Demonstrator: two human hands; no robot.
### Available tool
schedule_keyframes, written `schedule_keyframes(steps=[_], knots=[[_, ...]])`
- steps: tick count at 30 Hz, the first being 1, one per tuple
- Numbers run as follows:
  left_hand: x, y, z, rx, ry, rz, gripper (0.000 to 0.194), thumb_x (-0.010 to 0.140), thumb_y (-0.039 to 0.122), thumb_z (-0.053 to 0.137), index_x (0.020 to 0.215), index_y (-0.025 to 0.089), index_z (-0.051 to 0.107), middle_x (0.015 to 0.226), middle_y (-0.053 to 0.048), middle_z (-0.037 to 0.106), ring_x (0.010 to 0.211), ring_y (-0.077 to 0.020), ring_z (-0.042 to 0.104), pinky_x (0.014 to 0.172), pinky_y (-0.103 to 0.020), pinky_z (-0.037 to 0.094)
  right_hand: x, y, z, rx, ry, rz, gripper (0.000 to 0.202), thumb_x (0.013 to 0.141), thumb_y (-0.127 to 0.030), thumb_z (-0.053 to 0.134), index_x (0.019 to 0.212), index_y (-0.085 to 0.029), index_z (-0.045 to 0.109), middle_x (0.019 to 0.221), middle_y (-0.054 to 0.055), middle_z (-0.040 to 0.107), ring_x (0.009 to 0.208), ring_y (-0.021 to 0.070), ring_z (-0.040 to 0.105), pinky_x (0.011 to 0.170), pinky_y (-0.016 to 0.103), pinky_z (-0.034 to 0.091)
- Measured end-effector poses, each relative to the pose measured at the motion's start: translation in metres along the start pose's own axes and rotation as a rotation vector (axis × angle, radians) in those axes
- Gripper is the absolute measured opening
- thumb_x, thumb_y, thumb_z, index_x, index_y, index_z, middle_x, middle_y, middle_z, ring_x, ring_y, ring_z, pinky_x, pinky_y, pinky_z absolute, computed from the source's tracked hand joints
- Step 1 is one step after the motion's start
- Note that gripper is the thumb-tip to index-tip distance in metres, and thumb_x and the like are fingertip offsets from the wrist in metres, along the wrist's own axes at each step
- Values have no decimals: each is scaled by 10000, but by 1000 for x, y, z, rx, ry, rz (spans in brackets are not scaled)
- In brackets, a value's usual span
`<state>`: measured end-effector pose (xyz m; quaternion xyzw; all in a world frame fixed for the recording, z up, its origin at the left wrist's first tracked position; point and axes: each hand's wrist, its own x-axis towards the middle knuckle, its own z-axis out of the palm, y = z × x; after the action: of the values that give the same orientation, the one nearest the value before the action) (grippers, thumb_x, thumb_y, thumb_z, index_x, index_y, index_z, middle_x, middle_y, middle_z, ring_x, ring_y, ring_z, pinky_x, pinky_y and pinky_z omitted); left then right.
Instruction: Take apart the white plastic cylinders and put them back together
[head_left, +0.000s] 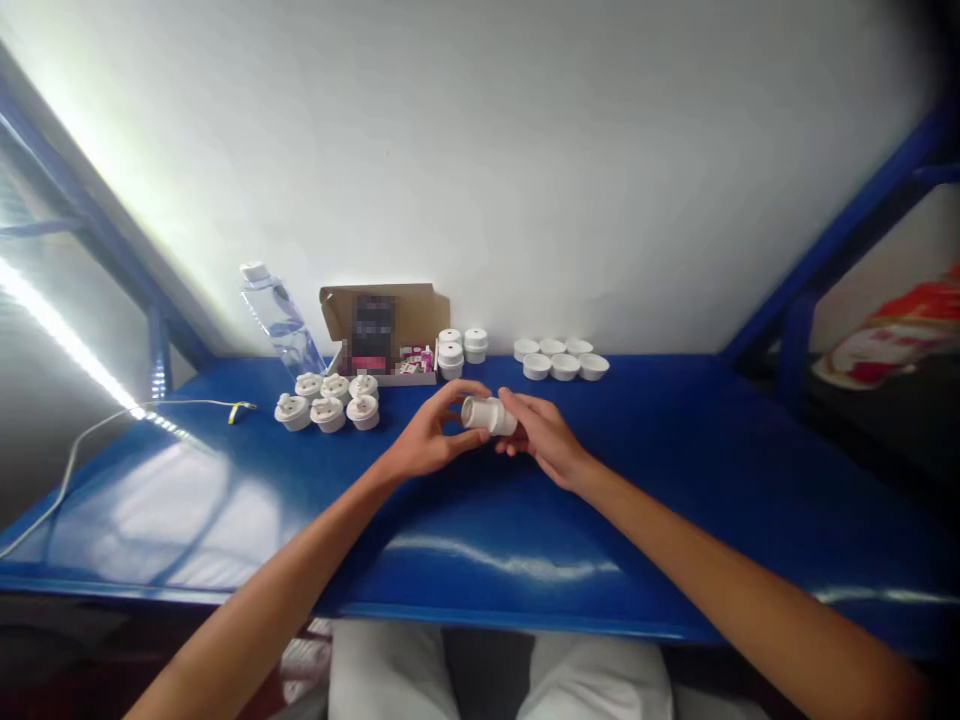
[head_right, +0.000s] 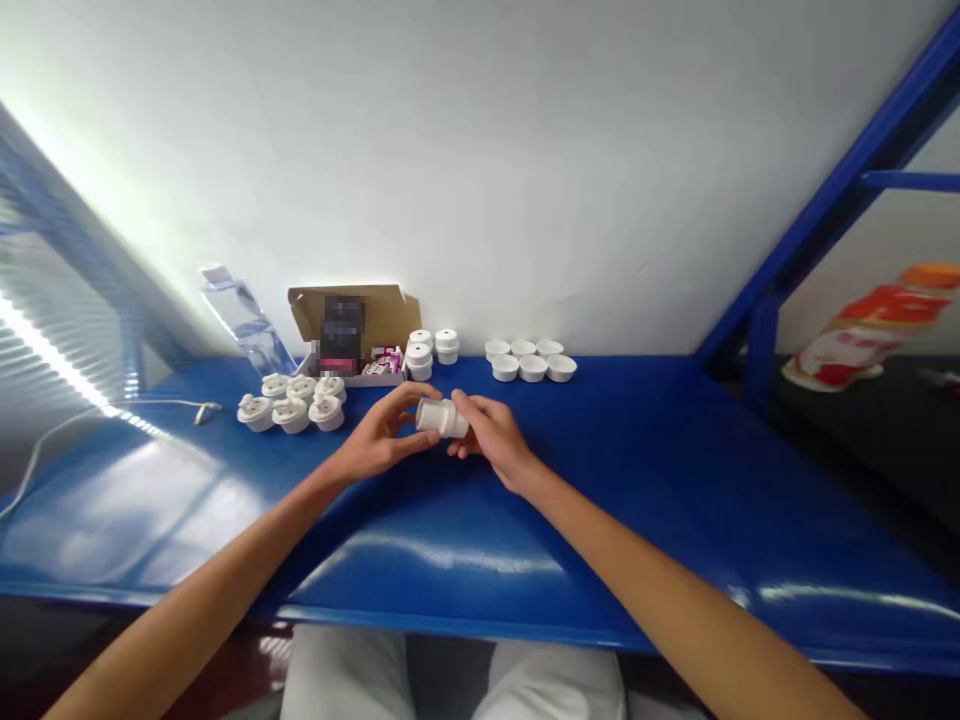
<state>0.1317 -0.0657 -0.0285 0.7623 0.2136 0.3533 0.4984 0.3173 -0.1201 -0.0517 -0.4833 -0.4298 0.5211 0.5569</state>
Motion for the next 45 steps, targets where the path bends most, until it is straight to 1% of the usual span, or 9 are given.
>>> schedule_keyframes(steps=[6, 11, 14, 19, 25, 29, 34, 38, 45], knots=[[3, -10, -4, 4, 50, -210, 505, 940, 569, 600, 1255, 192, 482, 1013, -77, 671, 794, -173, 669, 718, -303, 520, 1, 5, 3, -71, 94, -298, 461, 734, -533, 848, 1005, -224, 640, 1052, 48, 724, 848, 201, 717, 766, 334, 600], [0, -2, -10, 207, 19, 68, 617, 783, 432, 827, 1287, 229, 534, 1345, -125, 602, 1261, -296, 578, 995, -376, 479, 3, 4, 2, 10, 81, -67, 496, 806, -660, 709, 969, -197, 640, 841, 41, 716, 656, 180, 668, 570, 298, 514], [0, -3, -6, 222, 45, 30, 711, 821, 465, 786, 1405, 242, 446, 1446, -152, 538, 1282, -297, 571, 979, -385, 491, 5, 2, -1, -65, 167, -149, 497, 747, -622, 778, 958, -190, 654, 829, 32, 720, 675, 167, 651, 592, 281, 498], [2, -21, -8, 173, -44, -122, 446, 978, 552, 542, 1206, 171, 576, 963, -78, 711, 852, -200, 676, 764, -322, 514, 5, -1, -4, -118, 133, -216, 490, 742, -594, 794, 987, -188, 671, 879, 55, 747, 726, 182, 668, 649, 301, 532], [2, -14, -8, 425, 71, 157, 365, 892, 445, 710, 1134, 191, 606, 1154, -83, 689, 1047, -224, 642, 923, -352, 499, 11, 3, -10, -233, 158, -217, 512, 783, -611, 747, 1056, -186, 663, 906, 83, 761, 724, 209, 687, 671, 342, 552], [3, -4, -17, 694, 124, 202, 308, 921, 422, 656, 1137, 207, 609, 1190, -97, 675, 1111, -260, 630, 972, -401, 487, 22, 4, -22, -597, 292, -389, 448, 766, -500, 763, 1091, -207, 670, 1036, 76, 749, 692, 182, 632, 697, 358, 538], [6, -2, -49, 986, 297, 90, 148, 928, 327, 592, 990, 198, 632, 1050, -95, 690, 1039, -270, 643, 914, -388, 478, 54, 5, -28, -889, 213, -469, 343, 799, -317, 682, 1123, -203, 660, 990, 54, 721, 673, 165, 608, 767, 381, 550], [6, 3, -71, 1177, 381, -81, 194, 946, 360, 541, 930, 195, 642, 982, -109, 704, 946, -278, 652, 839, -384, 465, 83, 7, -18, -844, 193, -474, 420, 803, -224, 615, 1219, -174, 614, 1234, 126, 636, 834, 189, 678, 829, 380, 580], [-3, 4, -96, 1323, 213, -290, 271, 865, 377, 611, 1053, 190, 667, 1084, -142, 707, 1017, -328, 645, 869, -418, 472, 67, 5, -17, -1199, 205, -594, 508, 829, -164, 582, 1337, -175, 553, 1452, 183, 510, 1359, 332, 502, 1140, 484, 405]])
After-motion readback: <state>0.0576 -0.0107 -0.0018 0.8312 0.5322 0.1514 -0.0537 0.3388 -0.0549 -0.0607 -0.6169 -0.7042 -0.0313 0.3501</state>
